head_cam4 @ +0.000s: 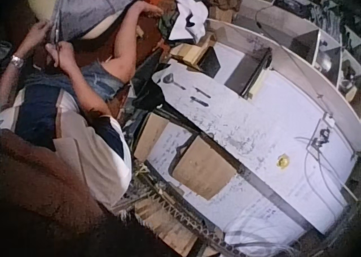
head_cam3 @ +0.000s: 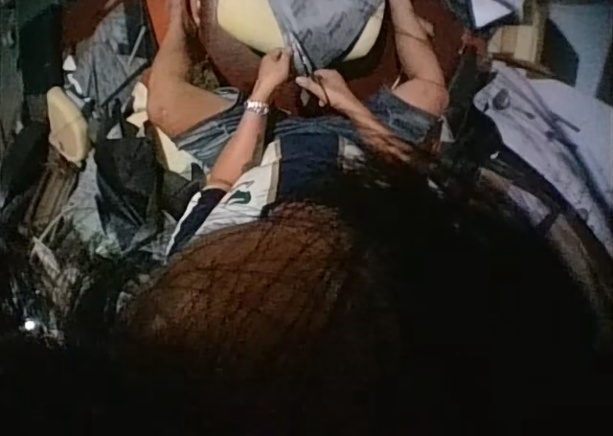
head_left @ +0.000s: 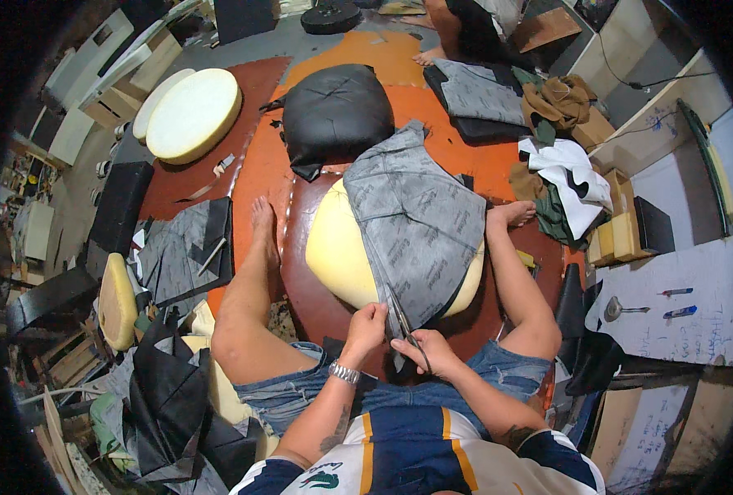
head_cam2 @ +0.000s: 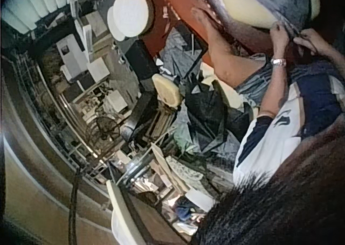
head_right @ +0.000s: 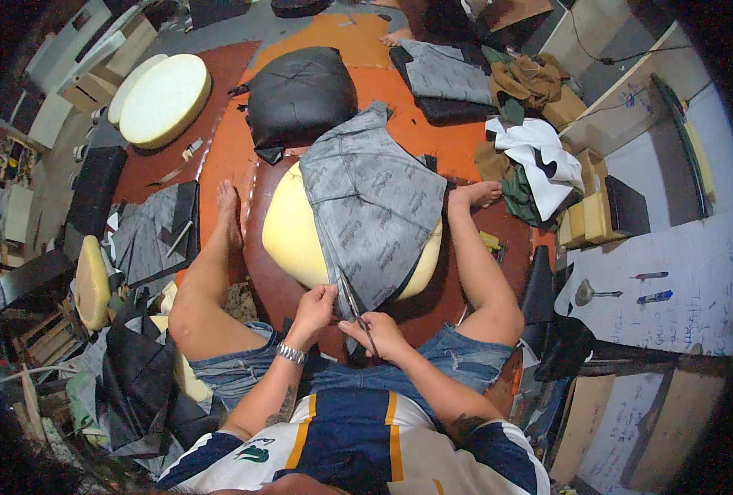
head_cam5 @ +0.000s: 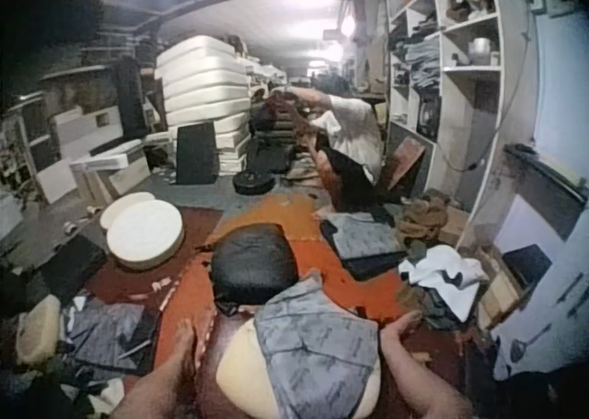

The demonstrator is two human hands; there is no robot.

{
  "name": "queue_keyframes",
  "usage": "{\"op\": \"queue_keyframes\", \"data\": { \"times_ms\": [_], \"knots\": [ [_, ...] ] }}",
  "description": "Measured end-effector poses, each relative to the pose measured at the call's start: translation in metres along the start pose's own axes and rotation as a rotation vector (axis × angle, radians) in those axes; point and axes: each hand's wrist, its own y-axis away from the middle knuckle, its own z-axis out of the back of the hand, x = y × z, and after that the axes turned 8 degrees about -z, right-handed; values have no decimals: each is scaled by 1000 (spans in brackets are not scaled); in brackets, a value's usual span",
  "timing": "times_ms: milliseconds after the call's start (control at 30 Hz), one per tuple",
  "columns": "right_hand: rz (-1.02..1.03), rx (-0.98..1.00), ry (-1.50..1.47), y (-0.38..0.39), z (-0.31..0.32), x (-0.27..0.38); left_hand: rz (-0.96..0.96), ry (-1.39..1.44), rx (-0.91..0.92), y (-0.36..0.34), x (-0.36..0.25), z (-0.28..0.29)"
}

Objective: The person sits on the floor and uses scissors to cut a piece of gray patterned fabric that is draped over a round yellow foam cushion. They repeatedly adjust the fabric and trim the edges to fit the cushion's shape.

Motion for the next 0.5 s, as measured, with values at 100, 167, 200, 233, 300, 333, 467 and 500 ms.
{"op": "queue_keyframes", "data": {
  "times_ms": [100, 167, 200, 233, 300, 333, 467, 500],
  "knots": [
    [-18, 25, -36, -14, 4, 15, -90, -24, 11, 1, 10, -1],
    [14, 32, -104, -26, 7, 26, -143, -43, 9, 3, 11, 0],
    [-3, 39, -82, -30, 8, 30, -154, -50, 1, 4, 11, 0],
    [-26, 34, -74, -31, 8, 31, -128, -44, -6, 5, 9, 1],
    [-68, 34, -68, -33, 7, 32, -153, -63, -12, 8, 5, 1],
    [-38, 14, -67, -32, 6, 31, -83, -45, 4, 9, 3, 2],
    [11, -2, -38, -34, 6, 24, -159, -135, -5, 12, -1, 3],
    [12, 0, -33, -34, 6, 22, -155, -130, -2, 12, -1, 4]
  ]
}}
